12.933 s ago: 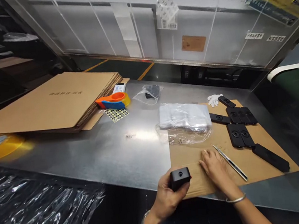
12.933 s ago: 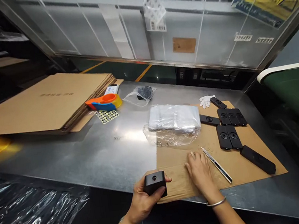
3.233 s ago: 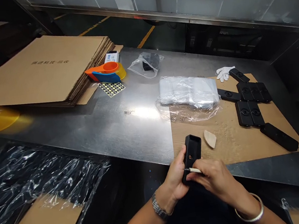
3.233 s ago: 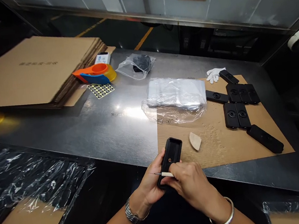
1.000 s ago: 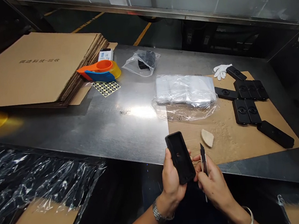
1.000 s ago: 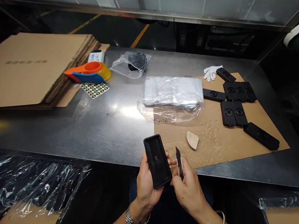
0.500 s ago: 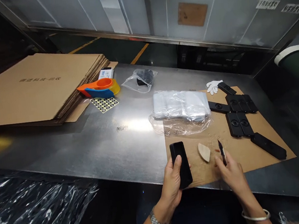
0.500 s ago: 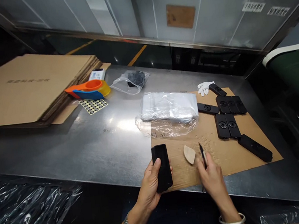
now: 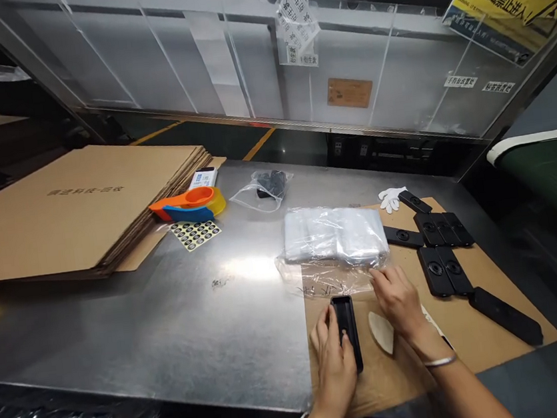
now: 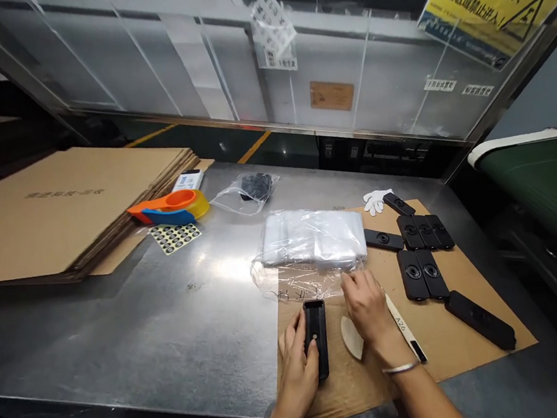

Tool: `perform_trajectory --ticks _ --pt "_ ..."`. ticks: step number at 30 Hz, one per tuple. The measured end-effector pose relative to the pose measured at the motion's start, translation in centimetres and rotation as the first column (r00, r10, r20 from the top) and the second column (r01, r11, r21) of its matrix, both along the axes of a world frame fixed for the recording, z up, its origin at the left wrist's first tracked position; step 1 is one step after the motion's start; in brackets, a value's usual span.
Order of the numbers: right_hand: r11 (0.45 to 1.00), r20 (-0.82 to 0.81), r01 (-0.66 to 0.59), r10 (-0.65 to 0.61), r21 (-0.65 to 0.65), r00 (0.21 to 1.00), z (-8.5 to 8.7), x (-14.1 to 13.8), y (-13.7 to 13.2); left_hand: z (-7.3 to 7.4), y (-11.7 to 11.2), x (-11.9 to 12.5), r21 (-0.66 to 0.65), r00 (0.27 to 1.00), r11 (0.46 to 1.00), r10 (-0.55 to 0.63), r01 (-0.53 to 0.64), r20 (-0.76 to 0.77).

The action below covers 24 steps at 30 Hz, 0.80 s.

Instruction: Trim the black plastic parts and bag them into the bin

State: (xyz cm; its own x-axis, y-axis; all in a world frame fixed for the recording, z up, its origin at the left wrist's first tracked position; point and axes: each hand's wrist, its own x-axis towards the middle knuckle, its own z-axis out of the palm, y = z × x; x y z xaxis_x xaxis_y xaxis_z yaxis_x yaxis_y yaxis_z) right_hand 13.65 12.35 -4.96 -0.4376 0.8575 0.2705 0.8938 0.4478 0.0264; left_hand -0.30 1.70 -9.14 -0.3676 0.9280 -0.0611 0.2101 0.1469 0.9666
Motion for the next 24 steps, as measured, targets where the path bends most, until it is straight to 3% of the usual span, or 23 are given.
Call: perform_trajectory --ticks 5,10,12,18,24 --pt "0.997 0.075 -0.082 0.082 -0.008 0.994 -0.7 -3.1 5.4 0.5 0.8 -1.0 0.075 0.995 0.997 0.001 0.007 -0.098" --pt "0.998 0.128 -0.061 0.058 0.023 0.99 -1.0 -3.7 8.7 1.9 4.8 -2.4 0.15 0.96 0.964 -0.184 0.218 -0.21" --pt "0.998 0.148 -0.06 0.055 0.031 0.988 -0.6 -3.9 8.9 2.2 6.9 -2.8 0.173 0.952 0.956 -0.195 0.239 -0.237" --pt "0.975 0.249 -0.218 0.223 -0.05 0.942 0.0 -4.4 7.6 1.5 12.5 -3.6 0.151 0.975 0.973 -0.15 0.176 -0.166" --pt "0.979 0.252 -0.182 0.2 -0.093 0.947 -0.5 -3.7 7.8 1.5 13.6 -3.2 0.107 0.997 0.991 -0.083 0.083 -0.002"
